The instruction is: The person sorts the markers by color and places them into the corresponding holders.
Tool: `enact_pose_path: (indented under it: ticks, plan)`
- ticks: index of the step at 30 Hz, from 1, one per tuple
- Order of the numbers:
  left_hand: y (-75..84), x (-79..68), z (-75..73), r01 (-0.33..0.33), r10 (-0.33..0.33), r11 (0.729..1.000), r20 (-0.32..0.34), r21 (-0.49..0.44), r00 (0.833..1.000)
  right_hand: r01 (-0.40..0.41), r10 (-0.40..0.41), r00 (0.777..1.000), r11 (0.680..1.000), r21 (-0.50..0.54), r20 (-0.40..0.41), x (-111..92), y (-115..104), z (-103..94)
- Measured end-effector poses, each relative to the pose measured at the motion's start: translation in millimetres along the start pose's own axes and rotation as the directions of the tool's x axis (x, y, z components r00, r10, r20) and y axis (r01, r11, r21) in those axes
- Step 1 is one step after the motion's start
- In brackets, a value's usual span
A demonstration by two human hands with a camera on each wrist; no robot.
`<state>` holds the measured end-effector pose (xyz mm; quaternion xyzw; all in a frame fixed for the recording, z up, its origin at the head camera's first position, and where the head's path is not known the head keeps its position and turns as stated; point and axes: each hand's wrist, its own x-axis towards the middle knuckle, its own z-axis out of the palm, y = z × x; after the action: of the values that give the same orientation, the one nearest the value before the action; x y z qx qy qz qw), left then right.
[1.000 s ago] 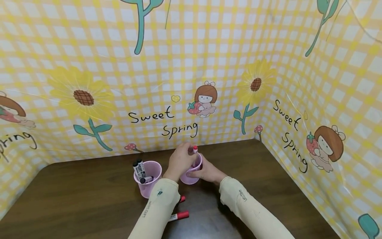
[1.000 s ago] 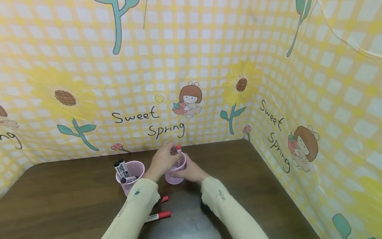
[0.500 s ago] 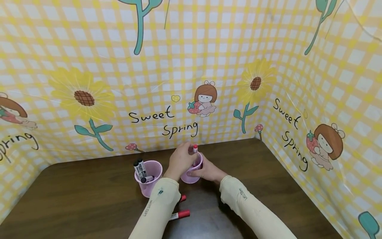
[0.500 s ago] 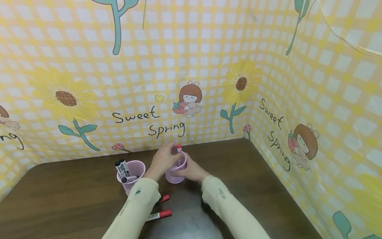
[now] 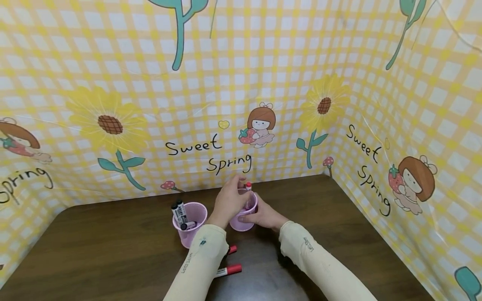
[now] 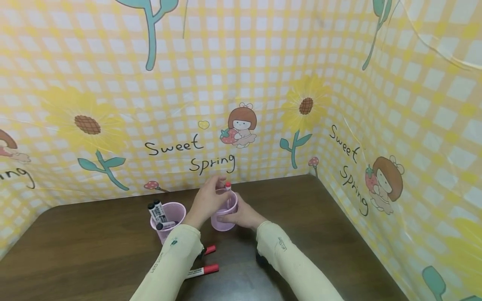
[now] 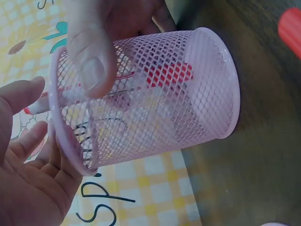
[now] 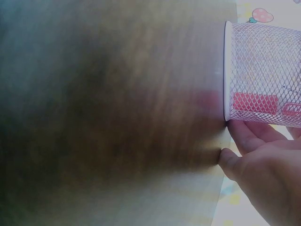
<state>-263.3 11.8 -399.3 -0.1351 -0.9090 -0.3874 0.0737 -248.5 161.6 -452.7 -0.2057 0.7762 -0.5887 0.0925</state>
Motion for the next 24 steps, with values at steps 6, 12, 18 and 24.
enact_pose_path:
  ticks: [6, 12, 18, 24]
  plan:
    - [12.7, -21.4, -20.2, -0.111, 0.099, 0.988, -0.104, -0.109, 0.990, -0.015, 0.015, 1.000, 1.000, -0.004, -0.009, 8, 18, 1.9]
    - [18.3, -69.0, -50.4, -0.145, 0.131, 0.935, -0.064, -0.324, 0.989, -0.017, 0.016, 0.999, 0.999, -0.030, -0.032, 9, 24, 2.9]
    - [-10.6, -117.9, -68.7, -0.050, 0.086, 0.948, 0.103, -0.315, 0.991, -0.025, 0.025, 1.000, 1.000, -0.014, -0.016, -4, -5, 5.2]
    - [-51.3, -148.4, -70.9, -0.022, 0.030, 0.998, 0.140, -0.056, 0.990, -0.031, 0.031, 0.999, 1.000, 0.000, -0.023, -3, -6, 4.7]
